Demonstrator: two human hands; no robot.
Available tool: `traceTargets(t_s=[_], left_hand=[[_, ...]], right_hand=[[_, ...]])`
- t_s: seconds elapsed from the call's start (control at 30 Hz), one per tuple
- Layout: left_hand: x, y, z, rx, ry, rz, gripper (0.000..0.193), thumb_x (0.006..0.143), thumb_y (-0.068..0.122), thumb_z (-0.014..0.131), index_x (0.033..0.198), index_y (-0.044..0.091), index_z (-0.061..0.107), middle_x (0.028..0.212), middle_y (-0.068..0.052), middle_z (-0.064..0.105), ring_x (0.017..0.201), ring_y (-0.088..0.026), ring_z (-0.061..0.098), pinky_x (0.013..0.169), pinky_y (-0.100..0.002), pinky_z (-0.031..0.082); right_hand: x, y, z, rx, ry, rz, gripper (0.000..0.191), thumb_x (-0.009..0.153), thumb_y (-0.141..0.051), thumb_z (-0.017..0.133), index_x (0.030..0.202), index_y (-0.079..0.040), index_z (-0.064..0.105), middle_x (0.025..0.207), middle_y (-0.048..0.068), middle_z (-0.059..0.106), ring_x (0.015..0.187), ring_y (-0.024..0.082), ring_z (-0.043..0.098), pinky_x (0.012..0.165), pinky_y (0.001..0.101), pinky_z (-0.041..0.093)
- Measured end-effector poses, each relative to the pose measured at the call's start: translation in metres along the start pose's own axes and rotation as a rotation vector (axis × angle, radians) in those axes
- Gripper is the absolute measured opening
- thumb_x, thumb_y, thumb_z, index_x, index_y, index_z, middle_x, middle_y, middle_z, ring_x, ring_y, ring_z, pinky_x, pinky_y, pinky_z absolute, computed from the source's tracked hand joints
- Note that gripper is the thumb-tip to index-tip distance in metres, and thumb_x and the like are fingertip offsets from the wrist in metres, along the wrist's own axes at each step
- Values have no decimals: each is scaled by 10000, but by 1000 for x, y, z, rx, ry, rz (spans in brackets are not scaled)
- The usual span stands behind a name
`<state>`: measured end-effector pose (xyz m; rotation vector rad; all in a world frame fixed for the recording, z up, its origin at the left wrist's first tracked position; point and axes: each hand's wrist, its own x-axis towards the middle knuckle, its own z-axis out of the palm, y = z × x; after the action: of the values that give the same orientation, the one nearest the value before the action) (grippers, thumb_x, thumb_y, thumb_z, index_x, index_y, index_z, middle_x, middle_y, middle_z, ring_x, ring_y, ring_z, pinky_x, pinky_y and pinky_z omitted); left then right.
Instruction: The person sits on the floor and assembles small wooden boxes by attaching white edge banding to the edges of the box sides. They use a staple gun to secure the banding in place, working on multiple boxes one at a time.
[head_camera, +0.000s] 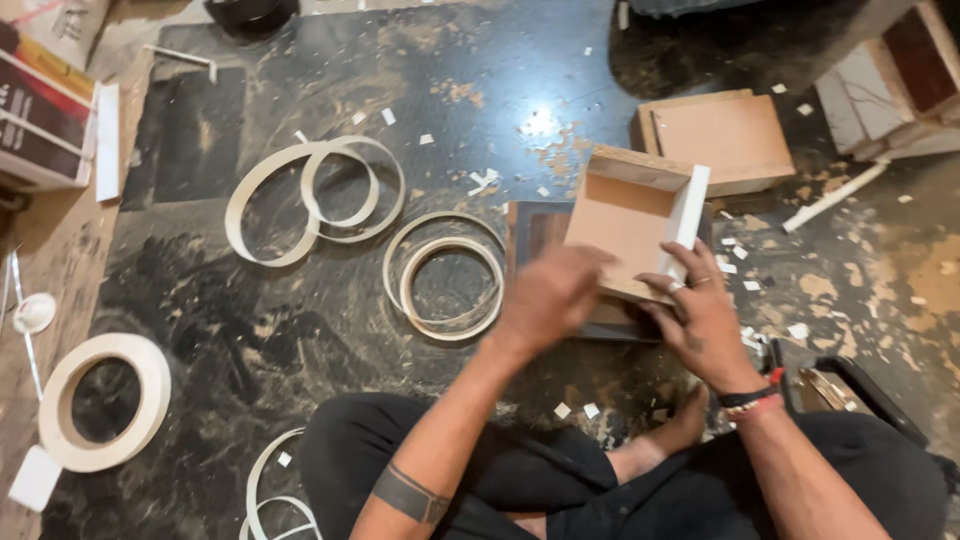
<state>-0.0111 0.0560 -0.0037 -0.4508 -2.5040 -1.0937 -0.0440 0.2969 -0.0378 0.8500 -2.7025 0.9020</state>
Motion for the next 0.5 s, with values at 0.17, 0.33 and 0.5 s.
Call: traceTargets(t_s=[0.17,0.33,0.5], left_hand=[[-19,-87,-46,524,-109,-451,271,895,68,613,1138,107,726,1084,-119,741,1043,-362,690,854,-502,533],[-58,-127,-10,634,-566,-691,200,861,91,643,1014,116,769,1096,-164,746,1040,-366,724,875,-533,552],[-49,-122,-15,699,-284,-681,189,855,102,629,994,82,757,947,-187,760,895,-383,739,826,-561,534]], right_hand=[[0,7,2,85,-17,22,387,843,-85,747,1220,-160,707,1563,111,475,1510,407,363,1212,491,358],[4,15,0,153,-50,6,401,803,-68,762,1189,-173,719,1543,104,473,1488,383,374,1204,473,350],[3,23,-5,165,-28,27,414,788,-32,754,1173,-182,738,1530,119,459,1427,367,421,1161,462,384]])
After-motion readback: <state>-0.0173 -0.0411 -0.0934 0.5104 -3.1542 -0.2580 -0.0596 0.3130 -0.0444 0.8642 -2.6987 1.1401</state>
